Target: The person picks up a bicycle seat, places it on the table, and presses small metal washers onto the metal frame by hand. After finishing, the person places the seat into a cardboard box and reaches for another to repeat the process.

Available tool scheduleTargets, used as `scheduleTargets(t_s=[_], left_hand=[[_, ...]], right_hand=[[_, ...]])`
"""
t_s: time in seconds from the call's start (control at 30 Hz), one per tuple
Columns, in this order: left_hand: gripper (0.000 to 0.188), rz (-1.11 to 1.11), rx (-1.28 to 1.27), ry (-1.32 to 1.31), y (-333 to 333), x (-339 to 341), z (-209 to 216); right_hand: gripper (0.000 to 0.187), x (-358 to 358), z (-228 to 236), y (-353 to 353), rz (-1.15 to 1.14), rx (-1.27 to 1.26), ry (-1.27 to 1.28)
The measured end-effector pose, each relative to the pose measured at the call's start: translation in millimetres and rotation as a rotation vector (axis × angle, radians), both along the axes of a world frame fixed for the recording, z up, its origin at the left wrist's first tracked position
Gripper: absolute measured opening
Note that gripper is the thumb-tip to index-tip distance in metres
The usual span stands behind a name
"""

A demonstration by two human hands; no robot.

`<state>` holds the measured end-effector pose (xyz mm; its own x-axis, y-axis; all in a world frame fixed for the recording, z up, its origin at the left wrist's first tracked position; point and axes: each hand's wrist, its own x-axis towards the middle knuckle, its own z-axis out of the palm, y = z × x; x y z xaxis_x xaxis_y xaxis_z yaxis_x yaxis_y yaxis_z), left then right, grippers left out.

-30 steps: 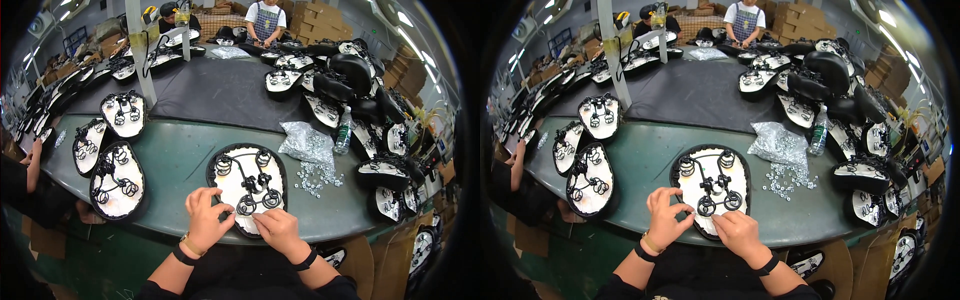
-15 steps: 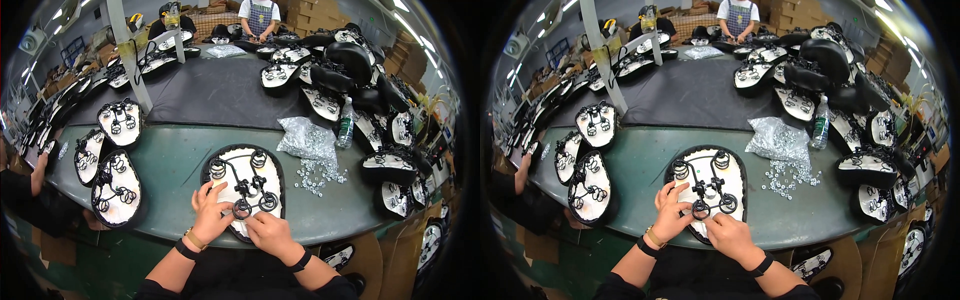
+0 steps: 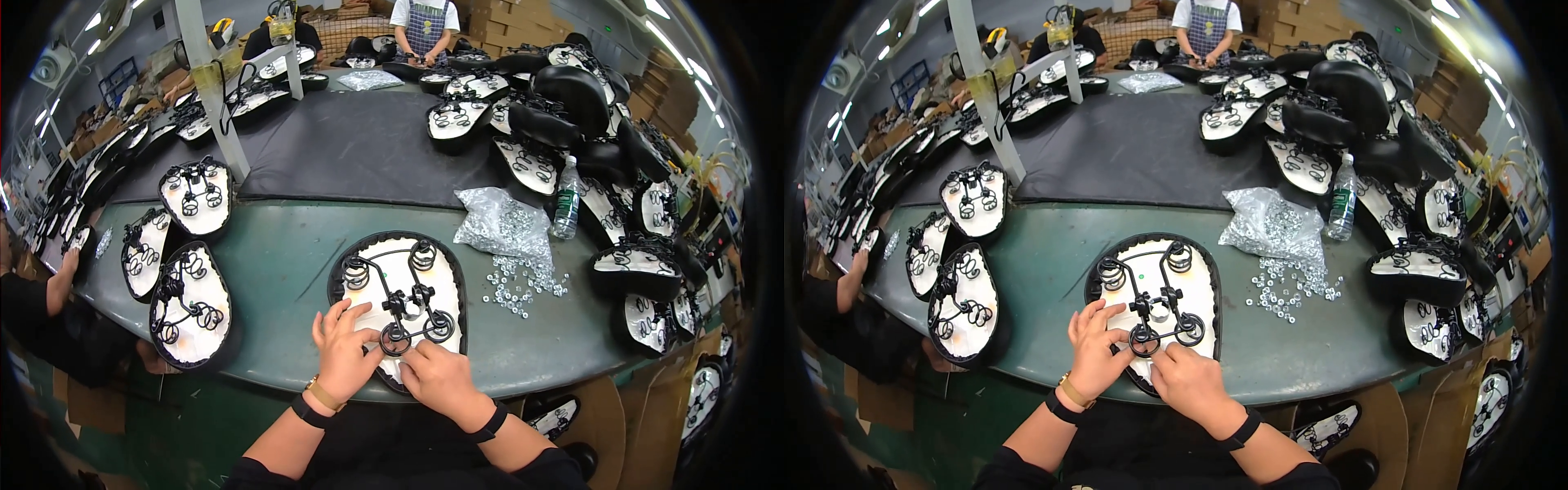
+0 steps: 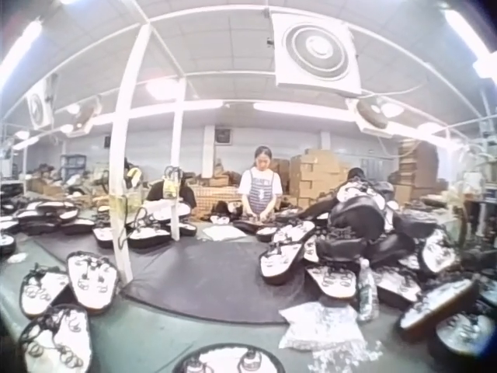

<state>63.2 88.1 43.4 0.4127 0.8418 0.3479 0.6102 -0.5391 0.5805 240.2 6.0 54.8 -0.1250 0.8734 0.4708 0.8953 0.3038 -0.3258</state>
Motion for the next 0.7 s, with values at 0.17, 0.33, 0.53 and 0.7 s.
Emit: scheduleTargets(t_s=[0.17,0.33,0.53,0.7], left_hand=[[0.01,-0.011,-0.015,-0.071,-4,-6,0],[0.034,-0.098,-0.017,-0.298,-24,-17,8],[0.075,-0.085,0.265,0.248,-50,-11,41],[0.093,-0.055,0.363,0.416,-56,0,42]], right_hand=[[0.011,-1,6,0,-0.003,-0.016,-0.03],[0.013,-1,4,1,-0.01,-0.007,-0.004],[0.01,1,1,3,-0.032,0.022,0.055],[0.008,-3,2,2,-0.022,0.047,0.026]])
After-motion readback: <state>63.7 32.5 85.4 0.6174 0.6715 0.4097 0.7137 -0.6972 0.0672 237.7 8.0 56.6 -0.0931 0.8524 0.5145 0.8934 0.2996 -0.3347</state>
